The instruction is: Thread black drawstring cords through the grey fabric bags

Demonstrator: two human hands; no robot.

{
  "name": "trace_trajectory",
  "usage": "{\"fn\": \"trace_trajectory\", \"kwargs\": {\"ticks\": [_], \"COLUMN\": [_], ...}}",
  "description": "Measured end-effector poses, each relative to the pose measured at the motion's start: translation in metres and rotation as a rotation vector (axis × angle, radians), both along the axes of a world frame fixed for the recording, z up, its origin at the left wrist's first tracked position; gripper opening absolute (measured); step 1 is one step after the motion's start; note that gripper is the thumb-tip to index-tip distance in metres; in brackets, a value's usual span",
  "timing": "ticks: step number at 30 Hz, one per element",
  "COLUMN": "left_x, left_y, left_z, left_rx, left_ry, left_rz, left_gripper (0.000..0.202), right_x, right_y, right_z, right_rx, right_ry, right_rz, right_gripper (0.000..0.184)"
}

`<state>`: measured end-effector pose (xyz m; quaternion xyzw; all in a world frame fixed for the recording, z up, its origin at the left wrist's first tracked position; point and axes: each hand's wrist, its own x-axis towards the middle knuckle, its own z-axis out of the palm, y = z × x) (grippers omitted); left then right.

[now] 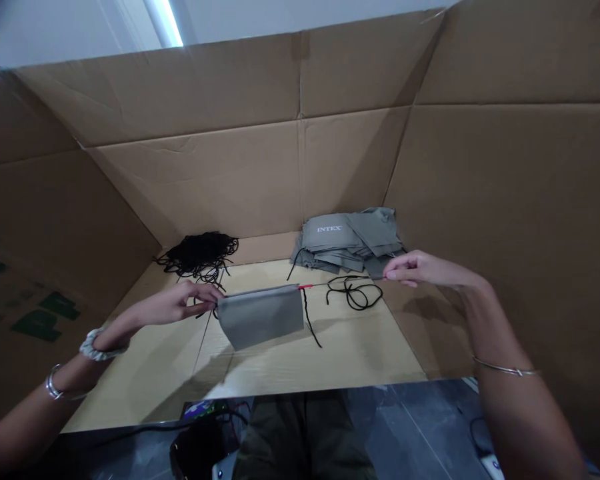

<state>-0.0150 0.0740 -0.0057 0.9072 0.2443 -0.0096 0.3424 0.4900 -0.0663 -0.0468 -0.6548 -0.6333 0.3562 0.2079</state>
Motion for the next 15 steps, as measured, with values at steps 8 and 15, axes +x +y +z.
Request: {"fn": "trace_trajectory", "kwargs": {"ticks": [8,15], "left_x": [-0.004,-0.008], "left_y": [-0.001,0.005], "left_z": [0.004,0.003], "left_rx": [-0.022,0.015], "left_ry": [0.007,0.031], "left_rz": [0.047,0.097], "left_gripper": [0.024,0.025], "right_x": [0.012,0.009], "right_y": [-0.004,0.001], "right_z": [-0.005,-0.011], "right_rx": [-0.024,0.100], "right_ry": [0.066,0.060], "right_rz": [-0.001,-0.111], "right_gripper": [0.038,0.035]}}
